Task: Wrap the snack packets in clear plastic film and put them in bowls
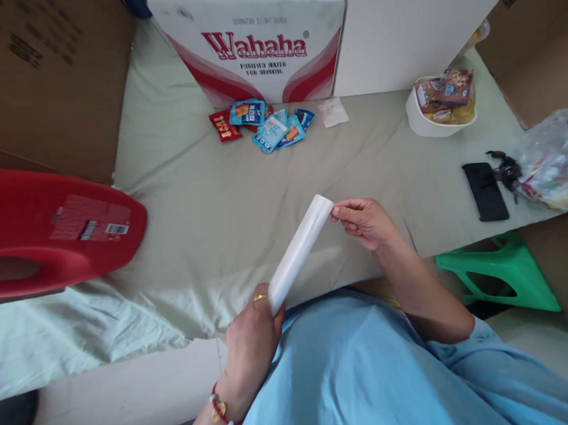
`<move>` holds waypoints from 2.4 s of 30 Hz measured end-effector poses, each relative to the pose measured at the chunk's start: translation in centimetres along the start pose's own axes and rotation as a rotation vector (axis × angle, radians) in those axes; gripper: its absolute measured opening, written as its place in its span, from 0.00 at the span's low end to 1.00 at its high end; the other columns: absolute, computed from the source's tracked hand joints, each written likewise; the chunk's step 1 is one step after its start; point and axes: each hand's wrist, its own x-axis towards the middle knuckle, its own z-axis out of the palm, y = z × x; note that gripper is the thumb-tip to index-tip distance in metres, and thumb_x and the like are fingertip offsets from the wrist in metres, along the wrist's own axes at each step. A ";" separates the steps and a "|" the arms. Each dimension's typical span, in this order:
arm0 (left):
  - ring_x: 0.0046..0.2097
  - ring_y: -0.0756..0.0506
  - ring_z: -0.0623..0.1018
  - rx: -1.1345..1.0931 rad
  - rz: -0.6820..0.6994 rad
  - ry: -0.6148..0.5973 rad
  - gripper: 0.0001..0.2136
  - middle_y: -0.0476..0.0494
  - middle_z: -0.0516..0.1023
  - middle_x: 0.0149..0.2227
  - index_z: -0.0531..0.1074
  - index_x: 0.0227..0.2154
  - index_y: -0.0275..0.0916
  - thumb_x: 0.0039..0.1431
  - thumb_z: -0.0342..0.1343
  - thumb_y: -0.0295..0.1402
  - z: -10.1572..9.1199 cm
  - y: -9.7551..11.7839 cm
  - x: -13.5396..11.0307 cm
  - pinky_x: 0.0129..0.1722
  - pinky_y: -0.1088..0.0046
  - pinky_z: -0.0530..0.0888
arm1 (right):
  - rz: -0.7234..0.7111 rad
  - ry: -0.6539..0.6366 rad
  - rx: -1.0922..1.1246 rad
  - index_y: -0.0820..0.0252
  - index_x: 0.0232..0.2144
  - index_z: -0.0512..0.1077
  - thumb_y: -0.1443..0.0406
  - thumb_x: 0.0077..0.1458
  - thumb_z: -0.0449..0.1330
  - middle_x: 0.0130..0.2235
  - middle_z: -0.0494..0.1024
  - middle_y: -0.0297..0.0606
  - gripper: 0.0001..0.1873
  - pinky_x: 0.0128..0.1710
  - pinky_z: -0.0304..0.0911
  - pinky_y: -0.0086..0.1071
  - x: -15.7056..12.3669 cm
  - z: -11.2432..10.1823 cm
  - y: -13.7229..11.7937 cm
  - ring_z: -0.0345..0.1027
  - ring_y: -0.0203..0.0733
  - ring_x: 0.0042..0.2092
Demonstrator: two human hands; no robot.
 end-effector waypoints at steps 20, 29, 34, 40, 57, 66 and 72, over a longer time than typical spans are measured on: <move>0.29 0.42 0.76 -0.571 0.173 -0.105 0.21 0.50 0.73 0.25 0.64 0.37 0.44 0.65 0.47 0.58 -0.3 0.2 0.0 0.30 0.68 0.68 | -0.005 -0.023 -0.059 0.59 0.24 0.71 0.60 0.38 0.68 0.22 0.68 0.27 0.11 0.21 0.40 0.26 0.3 -0.2 0.2 0.49 0.26 0.21; 0.27 0.43 0.74 -0.724 0.169 -0.113 0.26 0.49 0.73 0.24 0.64 0.34 0.44 0.67 0.39 0.63 0.4 0.5 0.1 0.29 0.68 0.68 | 0.040 -0.046 -0.029 0.60 0.30 0.74 0.49 0.42 0.74 0.27 0.71 0.30 0.23 0.17 0.37 0.25 -0.1 -0.3 0.9 0.52 0.25 0.21; 0.27 0.41 0.76 -0.634 0.150 -0.076 0.25 0.48 0.74 0.24 0.65 0.38 0.44 0.68 0.39 0.61 0.6 0.6 0.1 0.29 0.67 0.67 | 0.093 -0.109 0.015 0.59 0.29 0.72 0.34 0.41 0.71 0.26 0.71 0.30 0.36 0.15 0.38 0.25 -0.8 1.2 2.2 0.55 0.26 0.20; 0.27 0.40 0.77 -0.574 0.122 -0.039 0.24 0.49 0.74 0.23 0.65 0.38 0.44 0.68 0.39 0.60 0.7 0.3 0.3 0.29 0.68 0.66 | -0.012 -0.147 0.001 0.58 0.25 0.68 0.42 0.41 0.76 0.24 0.69 0.27 0.32 0.19 0.44 0.24 -1.0 2.0 2.6 0.52 0.25 0.21; 0.26 0.46 0.70 -0.773 0.130 -0.006 0.25 0.51 0.71 0.23 0.67 0.34 0.43 0.65 0.45 0.61 0.0 1.3 0.7 0.28 0.70 0.64 | -0.021 -0.237 -0.097 0.58 0.26 0.68 0.36 0.45 0.71 0.23 0.66 0.27 0.33 0.20 0.46 0.26 -1.4 3.1 4.7 0.51 0.28 0.21; 0.27 0.48 0.72 -1.224 0.079 -0.207 0.28 0.50 0.75 0.26 0.66 0.34 0.42 0.64 0.48 0.66 -0.1 1.8 0.7 0.27 0.73 0.67 | -0.019 -0.227 -0.177 0.57 0.27 0.70 0.37 0.47 0.70 0.24 0.65 0.27 0.32 0.21 0.45 0.27 -0.4 2.1 4.3 0.51 0.29 0.22; 0.26 0.48 0.72 -1.276 0.077 -0.110 0.27 0.52 0.73 0.26 0.65 0.35 0.42 0.62 0.51 0.65 -0.3 3.4 1.8 0.26 0.73 0.67 | 0.075 -0.406 -0.238 0.58 0.27 0.70 0.35 0.47 0.69 0.24 0.68 0.28 0.33 0.21 0.46 0.27 -1.7 3.7 4.9 0.52 0.29 0.23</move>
